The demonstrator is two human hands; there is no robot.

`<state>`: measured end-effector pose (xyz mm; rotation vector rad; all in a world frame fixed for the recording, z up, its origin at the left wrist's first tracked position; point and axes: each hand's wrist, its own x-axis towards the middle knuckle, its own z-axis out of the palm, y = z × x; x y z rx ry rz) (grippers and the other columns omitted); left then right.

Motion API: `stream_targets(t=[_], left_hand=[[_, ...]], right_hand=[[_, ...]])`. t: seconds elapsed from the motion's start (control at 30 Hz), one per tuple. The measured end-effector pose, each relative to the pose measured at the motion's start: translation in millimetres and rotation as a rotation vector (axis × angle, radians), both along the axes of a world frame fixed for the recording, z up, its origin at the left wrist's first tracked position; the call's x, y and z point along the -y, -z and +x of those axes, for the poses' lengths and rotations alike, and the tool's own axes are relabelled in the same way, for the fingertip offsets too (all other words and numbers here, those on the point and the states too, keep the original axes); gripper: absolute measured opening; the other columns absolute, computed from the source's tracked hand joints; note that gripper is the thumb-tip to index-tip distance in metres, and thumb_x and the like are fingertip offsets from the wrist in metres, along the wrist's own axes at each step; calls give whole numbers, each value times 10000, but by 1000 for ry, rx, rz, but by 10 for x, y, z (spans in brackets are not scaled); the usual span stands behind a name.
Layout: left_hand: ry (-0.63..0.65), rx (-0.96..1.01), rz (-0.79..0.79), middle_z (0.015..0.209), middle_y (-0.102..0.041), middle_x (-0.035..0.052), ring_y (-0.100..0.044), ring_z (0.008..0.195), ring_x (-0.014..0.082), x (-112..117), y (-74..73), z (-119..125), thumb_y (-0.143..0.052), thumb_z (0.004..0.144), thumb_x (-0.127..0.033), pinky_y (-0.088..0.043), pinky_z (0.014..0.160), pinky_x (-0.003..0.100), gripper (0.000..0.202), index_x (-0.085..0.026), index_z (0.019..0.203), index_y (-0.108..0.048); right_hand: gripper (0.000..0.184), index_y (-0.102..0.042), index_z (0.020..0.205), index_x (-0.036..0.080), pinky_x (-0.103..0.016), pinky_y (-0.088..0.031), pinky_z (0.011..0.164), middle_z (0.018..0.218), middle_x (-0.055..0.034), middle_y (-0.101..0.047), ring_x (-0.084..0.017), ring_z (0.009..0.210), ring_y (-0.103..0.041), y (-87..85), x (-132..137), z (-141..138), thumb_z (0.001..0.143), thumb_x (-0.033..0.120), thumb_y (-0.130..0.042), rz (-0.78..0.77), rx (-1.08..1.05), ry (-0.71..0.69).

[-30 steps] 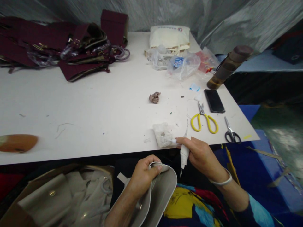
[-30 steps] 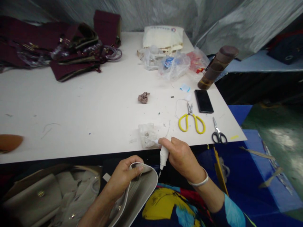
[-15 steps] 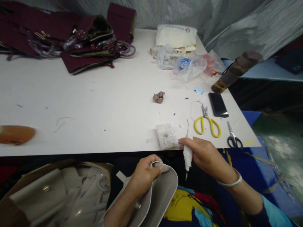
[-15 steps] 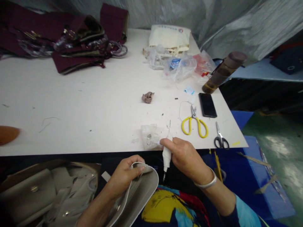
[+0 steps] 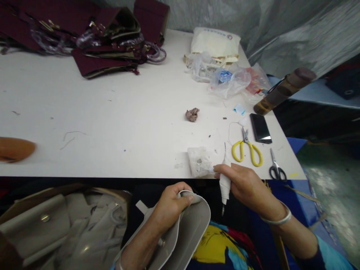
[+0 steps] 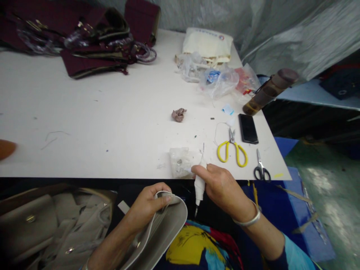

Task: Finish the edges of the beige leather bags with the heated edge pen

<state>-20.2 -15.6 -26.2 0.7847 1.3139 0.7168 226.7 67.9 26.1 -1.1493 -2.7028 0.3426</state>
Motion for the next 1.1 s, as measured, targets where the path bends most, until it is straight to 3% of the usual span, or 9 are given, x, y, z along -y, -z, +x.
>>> stream_targets(t=[0.73, 0.97, 1.1], left_hand=[[-8, 13, 13, 678, -571, -2, -479, 661, 159, -8, 16, -11, -724, 726, -383, -362, 651, 282, 217, -174, 757, -674], [1, 4, 7, 686, -569, -4, -472, 661, 156, 2, 32, -17, -730, 732, -403, -357, 648, 284, 241, -172, 782, -681], [6, -4, 15, 683, -561, -7, -464, 658, 152, 5, 31, -20, -726, 744, -410, -358, 646, 282, 248, -170, 780, -675]], right_hand=[[453, -627, 1094, 224, -307, -336, 604, 707, -17, -525, -184, 634, -499, -116, -34, -70, 803, -32, -393, 37, 78, -35], [483, -641, 1100, 215, -314, -371, 597, 706, -30, -547, -199, 633, -523, -122, -31, -71, 788, -41, -375, 56, 75, -51], [503, -644, 1191, 222, -297, -430, 628, 769, -38, -625, -194, 678, -582, -96, -34, -9, 822, -22, -405, -16, 15, -20]])
